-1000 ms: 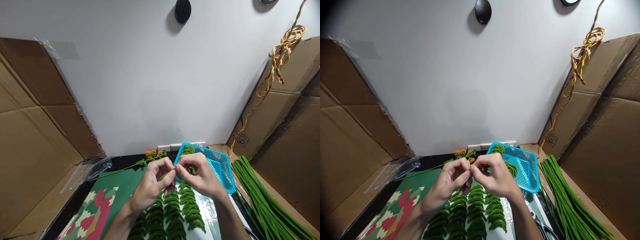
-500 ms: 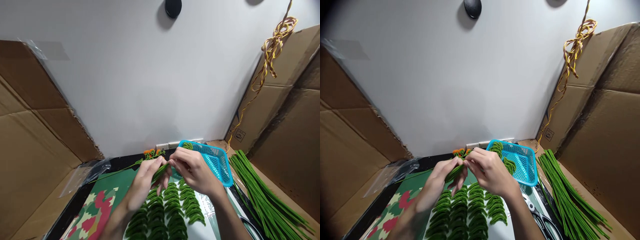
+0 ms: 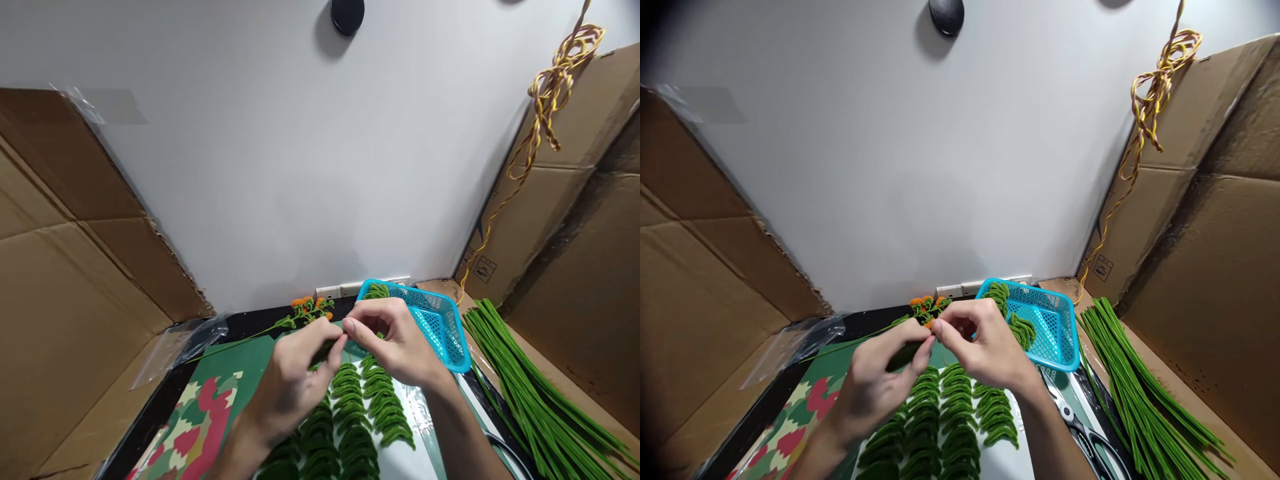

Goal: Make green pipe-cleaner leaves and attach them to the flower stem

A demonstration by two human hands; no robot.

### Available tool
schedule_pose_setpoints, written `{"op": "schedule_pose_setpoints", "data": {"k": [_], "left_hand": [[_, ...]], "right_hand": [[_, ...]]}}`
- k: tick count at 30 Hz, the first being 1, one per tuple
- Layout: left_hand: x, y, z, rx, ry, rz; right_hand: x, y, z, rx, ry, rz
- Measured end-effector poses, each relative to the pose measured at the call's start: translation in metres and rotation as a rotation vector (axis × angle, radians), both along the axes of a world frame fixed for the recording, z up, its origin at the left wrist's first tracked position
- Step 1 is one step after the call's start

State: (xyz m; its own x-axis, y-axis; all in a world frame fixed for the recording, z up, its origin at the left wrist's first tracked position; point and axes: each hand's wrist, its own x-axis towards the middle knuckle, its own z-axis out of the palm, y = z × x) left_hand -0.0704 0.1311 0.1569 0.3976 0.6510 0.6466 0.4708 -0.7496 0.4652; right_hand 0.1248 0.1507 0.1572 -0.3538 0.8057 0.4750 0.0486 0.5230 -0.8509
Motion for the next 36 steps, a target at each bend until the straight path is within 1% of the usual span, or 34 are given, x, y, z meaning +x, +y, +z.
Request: {"op": "schedule_pose_setpoints", "data": {"k": [1,2,3,4,5,6,8,9,11,12,13,15,18,20,21,22,23,25,26,27,28,29,30,31,32,34,36], "left_hand": [[-0.002,0.0,0.0,0.183,0.106,0.021],[-0.004,0.001,0.0,0.313,0.191,0.03],[-0.006,0.002,0.0,0.378,0.24,0.035],[-0.008,0.004,-0.001,0.379,0.242,0.045],[-0.008,0.007,-0.001,0.319,0.2,0.055],[-0.008,0.009,-0.001,0.201,0.129,0.06],[-0.006,0.013,-0.002,-0.145,-0.047,0.027],[-0.005,0.015,-0.002,-0.331,-0.14,-0.01],[-0.002,0.019,-0.003,-0.635,-0.313,-0.096],[-0.002,0.021,-0.003,-0.735,-0.384,-0.126],[-0.002,0.023,-0.004,-0.806,-0.435,-0.141],[-0.003,0.027,-0.007,-0.883,-0.474,-0.148],[-0.005,0.03,-0.012,-0.896,-0.437,-0.159],[-0.005,0.028,-0.013,-0.837,-0.374,-0.143],[-0.004,0.026,-0.013,-0.76,-0.33,-0.115],[-0.003,0.024,-0.014,-0.636,-0.277,-0.07],[-0.001,0.021,-0.014,-0.459,-0.211,-0.016],[0.001,0.017,-0.015,-0.017,-0.026,0.087],[0.002,0.016,-0.016,0.194,0.078,0.122],[0.002,0.016,-0.017,0.361,0.174,0.143],[0.002,0.016,-0.018,0.469,0.244,0.153],[0.002,0.016,-0.019,0.507,0.271,0.165],[0.002,0.017,-0.019,0.475,0.252,0.183],[0.002,0.017,-0.019,0.376,0.195,0.199],[0.002,0.017,-0.018,0.217,0.114,0.205],[0.002,0.018,-0.016,-0.204,-0.086,0.156],[0.003,0.018,-0.014,-0.624,-0.278,0.026]], "right_hand": [[-0.002,-0.001,0.001,-0.057,0.021,0.004],[-0.004,-0.001,0.001,-0.087,0.028,-0.01],[-0.006,-0.001,0.001,-0.079,0.018,-0.039],[-0.007,0.001,0.0,-0.027,-0.007,-0.076],[-0.008,0.003,-0.001,0.06,-0.04,-0.112],[-0.009,0.005,-0.003,0.166,-0.077,-0.144],[-0.009,0.009,-0.007,0.37,-0.151,-0.189],[-0.009,0.011,-0.009,0.442,-0.181,-0.203],[-0.007,0.014,-0.011,0.51,-0.236,-0.219],[-0.006,0.014,-0.012,0.517,-0.266,-0.217],[-0.005,0.015,-0.012,0.512,-0.298,-0.208],[-0.001,0.015,-0.012,0.479,-0.358,-0.179],[0.004,0.014,-0.01,0.423,-0.406,-0.128],[0.005,0.013,-0.01,0.398,-0.38,-0.11],[0.005,0.012,-0.01,0.379,-0.345,-0.114],[0.004,0.012,-0.01,0.341,-0.302,-0.122],[0.003,0.012,-0.011,0.28,-0.253,-0.13],[0.0,0.012,-0.012,0.095,-0.157,-0.12],[-0.002,0.012,-0.013,-0.005,-0.115,-0.1],[-0.003,0.013,-0.013,-0.084,-0.083,-0.078],[-0.004,0.013,-0.014,-0.126,-0.065,-0.067],[-0.005,0.013,-0.014,-0.124,-0.063,-0.079],[-0.006,0.013,-0.015,-0.078,-0.08,-0.106],[-0.006,0.013,-0.015,0.003,-0.108,-0.139],[-0.006,0.013,-0.016,0.1,-0.14,-0.167],[-0.004,0.014,-0.017,0.277,-0.188,-0.186],[-0.003,0.014,-0.018,0.373,-0.215,-0.167]]}}
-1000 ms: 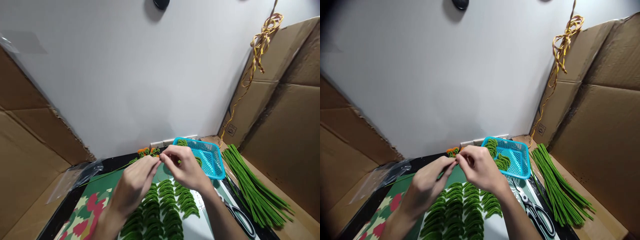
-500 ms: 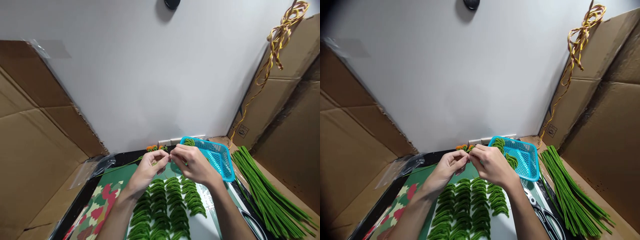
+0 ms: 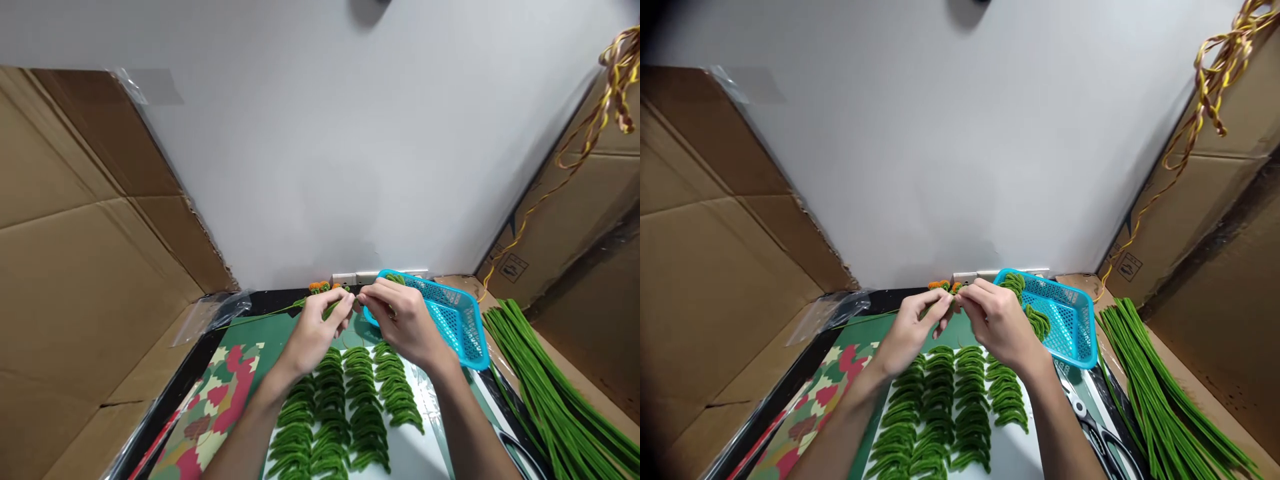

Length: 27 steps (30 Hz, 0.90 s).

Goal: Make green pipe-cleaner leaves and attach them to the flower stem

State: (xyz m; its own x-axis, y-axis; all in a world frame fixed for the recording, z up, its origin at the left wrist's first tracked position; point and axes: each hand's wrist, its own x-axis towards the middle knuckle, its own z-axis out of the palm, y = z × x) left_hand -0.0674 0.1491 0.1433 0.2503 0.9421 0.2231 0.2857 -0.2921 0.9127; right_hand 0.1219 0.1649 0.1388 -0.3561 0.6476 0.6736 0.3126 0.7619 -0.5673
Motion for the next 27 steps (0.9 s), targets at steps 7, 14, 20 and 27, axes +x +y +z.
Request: {"op": "schedule_pose_setpoints", "data": {"k": [7,14,20,27], "left_hand": [[0.003,0.003,-0.003,-0.385,-0.425,-0.151],[0.007,-0.001,-0.004,-0.092,-0.229,-0.158],[0.01,-0.008,-0.008,0.704,0.368,0.102],[0.007,-0.005,-0.012,0.889,0.72,0.2]], "right_hand": [[0.004,0.003,-0.004,0.01,-0.09,0.027],[0.009,-0.001,0.005,-0.042,-0.003,0.039],[0.005,-0.005,0.008,-0.308,0.204,0.059],[0.002,0.0,0.003,-0.299,0.11,-0.018]]}}
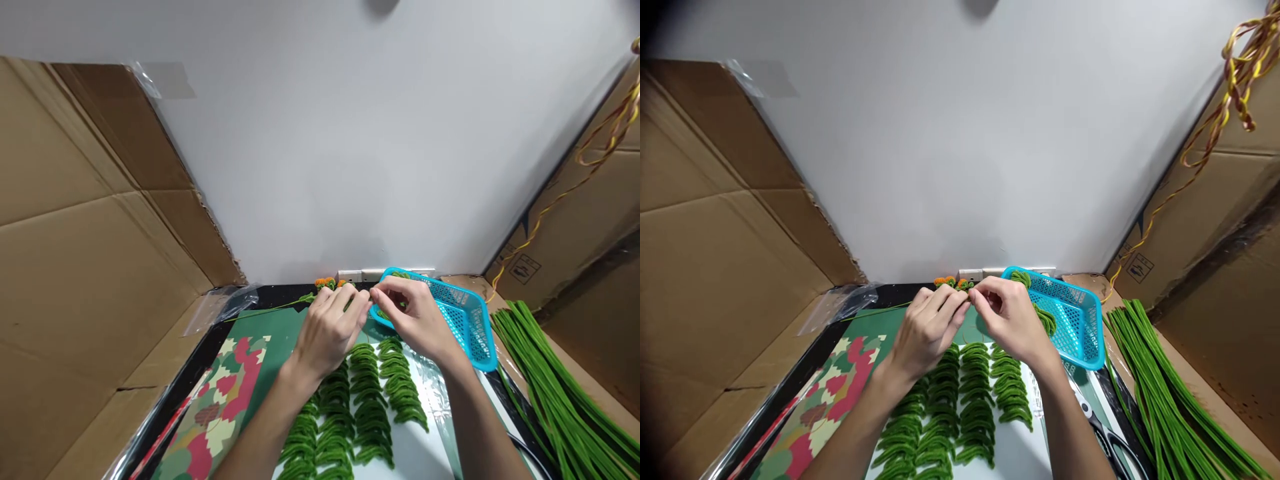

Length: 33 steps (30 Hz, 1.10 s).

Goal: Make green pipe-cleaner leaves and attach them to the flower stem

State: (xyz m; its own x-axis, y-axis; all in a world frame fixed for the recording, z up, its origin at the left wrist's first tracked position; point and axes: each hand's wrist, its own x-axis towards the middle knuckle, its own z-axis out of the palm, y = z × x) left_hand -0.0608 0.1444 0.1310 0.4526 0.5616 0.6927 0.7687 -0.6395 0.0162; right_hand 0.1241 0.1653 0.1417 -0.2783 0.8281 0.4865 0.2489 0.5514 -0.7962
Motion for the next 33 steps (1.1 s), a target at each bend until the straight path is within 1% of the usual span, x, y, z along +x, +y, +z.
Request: {"op": "schedule_pose_setpoints", "data": {"k": [1,3,5,6,7,9,11,13,15,17,20,25,27,29,33], "left_hand": [[0.001,-0.001,0.001,-0.113,-0.086,-0.012],[0.004,-0.003,0.003,-0.412,-0.353,-0.064],[0.006,-0.003,0.005,-0.733,-0.638,-0.161],[0.007,-0.003,0.005,-0.864,-0.747,-0.218],[0.008,-0.002,0.006,-0.961,-0.825,-0.271],[0.008,0.001,0.007,-1.067,-0.911,-0.348],[0.008,0.003,0.007,-1.095,-0.96,-0.379],[0.008,0.003,0.008,-1.106,-0.991,-0.379],[0.009,0.002,0.01,-1.11,-1.0,-0.355],[0.009,0.001,0.011,-1.107,-0.999,-0.328],[0.011,-0.002,0.01,-1.089,-0.984,-0.29],[0.016,-0.004,0.0,-0.954,-0.969,-0.188],[0.016,-0.003,-0.001,-0.962,-0.964,-0.182],[0.015,-0.001,-0.001,-0.987,-0.943,-0.185],[0.012,0.0,0.002,-0.999,-0.947,-0.179]], "right_hand": [[0.001,0.001,-0.001,0.012,-0.003,-0.029],[0.003,0.002,-0.002,0.037,0.025,-0.094],[0.004,0.003,-0.002,0.043,0.089,-0.142],[0.004,0.004,-0.003,0.028,0.136,-0.152],[0.004,0.004,-0.003,0.001,0.19,-0.149],[0.003,0.006,-0.003,-0.081,0.307,-0.098],[0.001,0.008,-0.003,-0.169,0.415,-0.011],[-0.003,0.009,-0.002,-0.235,0.474,0.058],[-0.005,0.009,-0.001,-0.269,0.475,0.091],[-0.008,0.008,-0.002,-0.264,0.449,0.096],[-0.011,0.004,-0.004,-0.192,0.398,0.016],[-0.017,-0.002,-0.01,-0.02,0.301,-0.239],[-0.019,-0.002,-0.01,-0.017,0.316,-0.256],[-0.019,0.0,-0.008,-0.084,0.387,-0.196],[-0.015,0.006,-0.006,-0.306,0.493,0.021]]}}
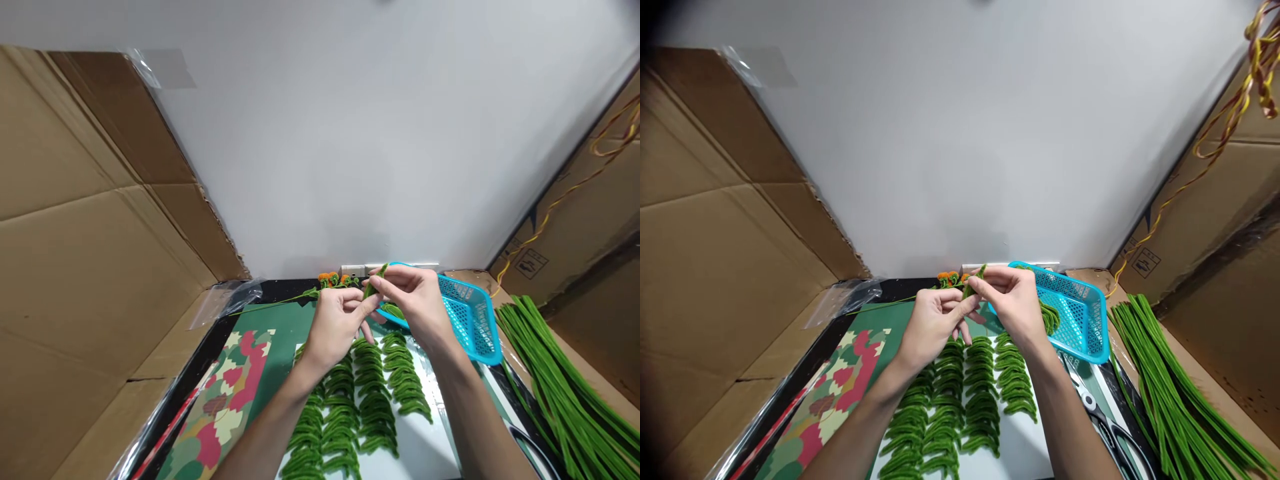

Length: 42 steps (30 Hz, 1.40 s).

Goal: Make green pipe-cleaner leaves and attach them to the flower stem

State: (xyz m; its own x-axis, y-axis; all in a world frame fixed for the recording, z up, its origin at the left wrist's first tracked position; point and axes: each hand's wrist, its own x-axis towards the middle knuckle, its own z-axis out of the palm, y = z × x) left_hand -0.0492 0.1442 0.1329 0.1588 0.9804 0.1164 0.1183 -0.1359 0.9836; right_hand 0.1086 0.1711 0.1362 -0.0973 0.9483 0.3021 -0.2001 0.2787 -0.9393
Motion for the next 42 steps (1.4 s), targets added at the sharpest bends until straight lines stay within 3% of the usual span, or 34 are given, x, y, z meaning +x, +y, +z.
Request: {"op": "schedule_pose_setpoints", "data": {"k": [3,9,14,21,28,30,37,39,42], "left_hand": [[0.001,-0.003,0.001,0.007,0.021,0.017],[0.007,-0.012,-0.001,0.154,0.187,0.151],[0.002,-0.009,0.001,0.081,0.034,0.011],[0.002,-0.006,0.002,0.004,-0.115,-0.044],[0.004,-0.012,0.004,-0.025,-0.138,-0.005],[0.005,-0.013,0.003,-0.044,-0.153,0.001],[0.006,-0.013,0.008,-0.01,-0.177,-0.047],[0.006,-0.014,0.01,-0.007,-0.149,-0.059],[0.004,-0.015,0.009,-0.048,-0.129,-0.019]], "right_hand": [[0.001,0.002,-0.001,-0.04,0.01,0.055],[-0.004,-0.006,0.0,0.09,-0.019,-0.131],[0.003,-0.004,0.004,0.024,0.039,-0.065],[0.005,-0.001,0.001,-0.052,0.134,0.013],[-0.004,-0.009,-0.005,0.139,-0.113,-0.254],[-0.002,-0.01,-0.002,0.125,-0.11,-0.212],[0.01,-0.006,0.01,-0.031,0.047,0.141],[0.008,-0.004,0.006,-0.042,0.052,0.155],[0.0,-0.004,-0.001,0.004,0.021,0.047]]}}
